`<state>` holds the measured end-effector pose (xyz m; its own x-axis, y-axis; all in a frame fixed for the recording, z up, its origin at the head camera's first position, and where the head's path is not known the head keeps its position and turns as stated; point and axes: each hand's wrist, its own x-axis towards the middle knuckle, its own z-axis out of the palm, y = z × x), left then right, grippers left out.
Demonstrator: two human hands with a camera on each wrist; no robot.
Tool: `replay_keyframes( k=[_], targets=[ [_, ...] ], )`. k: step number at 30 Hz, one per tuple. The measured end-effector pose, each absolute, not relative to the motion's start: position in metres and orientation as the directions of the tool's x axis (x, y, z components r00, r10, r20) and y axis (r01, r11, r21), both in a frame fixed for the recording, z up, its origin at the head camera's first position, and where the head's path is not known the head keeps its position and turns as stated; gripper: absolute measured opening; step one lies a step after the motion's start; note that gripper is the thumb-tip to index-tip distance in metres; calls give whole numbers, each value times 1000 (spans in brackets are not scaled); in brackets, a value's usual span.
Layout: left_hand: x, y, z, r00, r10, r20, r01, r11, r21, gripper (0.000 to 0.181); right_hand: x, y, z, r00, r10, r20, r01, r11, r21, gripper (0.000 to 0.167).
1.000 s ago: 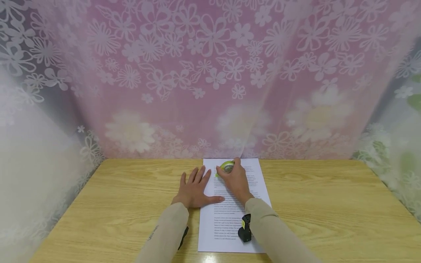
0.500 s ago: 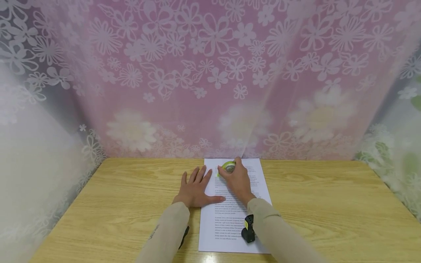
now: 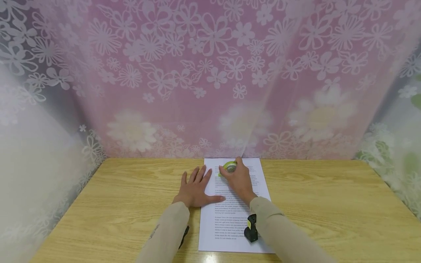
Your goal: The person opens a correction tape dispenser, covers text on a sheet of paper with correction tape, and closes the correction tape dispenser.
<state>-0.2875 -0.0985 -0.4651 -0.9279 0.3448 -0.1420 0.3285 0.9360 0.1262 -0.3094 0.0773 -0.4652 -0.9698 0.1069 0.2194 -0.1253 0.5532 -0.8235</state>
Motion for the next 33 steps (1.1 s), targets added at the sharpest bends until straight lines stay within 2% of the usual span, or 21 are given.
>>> replay_keyframes(
  k=[15,26,33],
  targets=[
    [-285,-97,-462,-927,351,-131,334,933,133,109,-308,81,-462,-975,112,194,-89,601,-794,48],
    [-284,-99,-461,-929,351,-121,338,934,116,109,-306,83,-461,-973,101,208,-114,571,-813,44],
    [-286,-98,-461,-930,346,-126,333,936,111,110,-307,87,-461,-976,111,187,-74,640,-765,48]
  ],
)
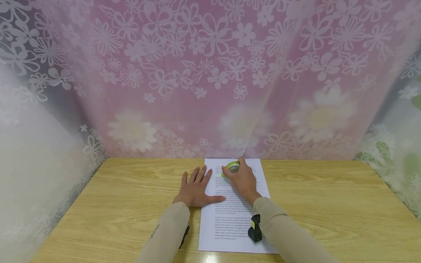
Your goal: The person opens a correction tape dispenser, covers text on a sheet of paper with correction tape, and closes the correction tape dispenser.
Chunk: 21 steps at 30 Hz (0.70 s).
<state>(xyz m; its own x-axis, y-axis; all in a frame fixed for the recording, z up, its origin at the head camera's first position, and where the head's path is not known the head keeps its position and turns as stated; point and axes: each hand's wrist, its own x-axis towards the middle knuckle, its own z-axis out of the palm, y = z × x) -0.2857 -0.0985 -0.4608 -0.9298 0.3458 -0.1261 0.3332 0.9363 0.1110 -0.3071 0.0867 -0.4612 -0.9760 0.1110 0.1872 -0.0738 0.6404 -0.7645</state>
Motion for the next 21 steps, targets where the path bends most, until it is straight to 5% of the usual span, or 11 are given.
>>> replay_keyframes(
  k=[21],
  targets=[
    [-292,-101,-473,-928,351,-127,328,929,170,116,-309,95,-462,-984,78,160,-75,631,-772,47]
  ],
)
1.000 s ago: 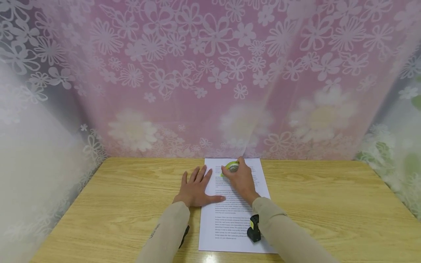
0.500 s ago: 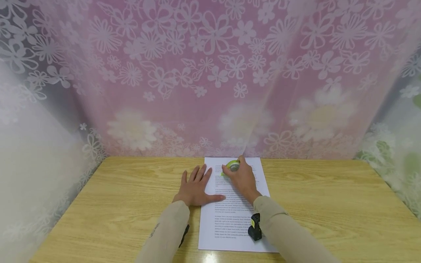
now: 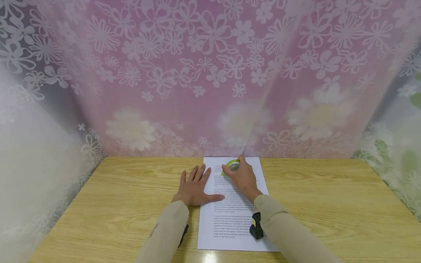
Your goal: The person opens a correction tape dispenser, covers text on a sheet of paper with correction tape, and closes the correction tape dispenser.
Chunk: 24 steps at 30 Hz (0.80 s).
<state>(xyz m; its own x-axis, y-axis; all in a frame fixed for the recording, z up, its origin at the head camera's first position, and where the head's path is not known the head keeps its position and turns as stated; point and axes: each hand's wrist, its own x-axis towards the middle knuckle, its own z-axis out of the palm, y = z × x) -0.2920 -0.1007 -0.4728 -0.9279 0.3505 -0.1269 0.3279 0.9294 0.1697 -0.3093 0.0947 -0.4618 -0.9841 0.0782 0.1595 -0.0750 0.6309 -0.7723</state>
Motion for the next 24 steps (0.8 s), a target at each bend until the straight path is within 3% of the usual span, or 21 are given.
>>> replay_keyframes(
  k=[9,24],
  targets=[
    [-288,-99,-462,-928,348,-135,331,934,136,112,-310,97,-462,-982,78,171,-91,600,-795,48],
    [-294,-101,-475,-929,347,-130,328,933,146,117,-308,101,-461,-982,87,166,-69,654,-753,49]
  ],
)
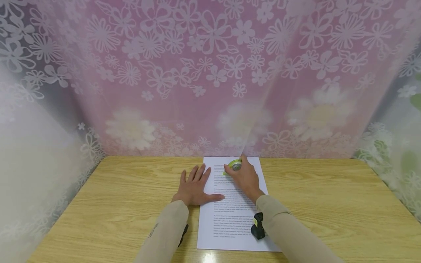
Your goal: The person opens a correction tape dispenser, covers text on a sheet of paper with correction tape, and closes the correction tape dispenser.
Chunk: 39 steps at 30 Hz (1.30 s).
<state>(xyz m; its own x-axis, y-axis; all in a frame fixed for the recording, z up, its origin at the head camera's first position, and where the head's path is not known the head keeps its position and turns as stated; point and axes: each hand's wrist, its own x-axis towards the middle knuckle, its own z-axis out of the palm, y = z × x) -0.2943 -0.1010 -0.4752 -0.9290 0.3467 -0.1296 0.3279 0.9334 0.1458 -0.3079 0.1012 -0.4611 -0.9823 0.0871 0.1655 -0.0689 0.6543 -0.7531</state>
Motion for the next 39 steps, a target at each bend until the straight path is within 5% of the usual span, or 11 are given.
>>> replay_keyframes(
  k=[39],
  targets=[
    [-289,-100,-470,-930,346,-120,330,934,137,115,-305,110,-458,-983,72,170,-87,632,-770,50]
  ],
)
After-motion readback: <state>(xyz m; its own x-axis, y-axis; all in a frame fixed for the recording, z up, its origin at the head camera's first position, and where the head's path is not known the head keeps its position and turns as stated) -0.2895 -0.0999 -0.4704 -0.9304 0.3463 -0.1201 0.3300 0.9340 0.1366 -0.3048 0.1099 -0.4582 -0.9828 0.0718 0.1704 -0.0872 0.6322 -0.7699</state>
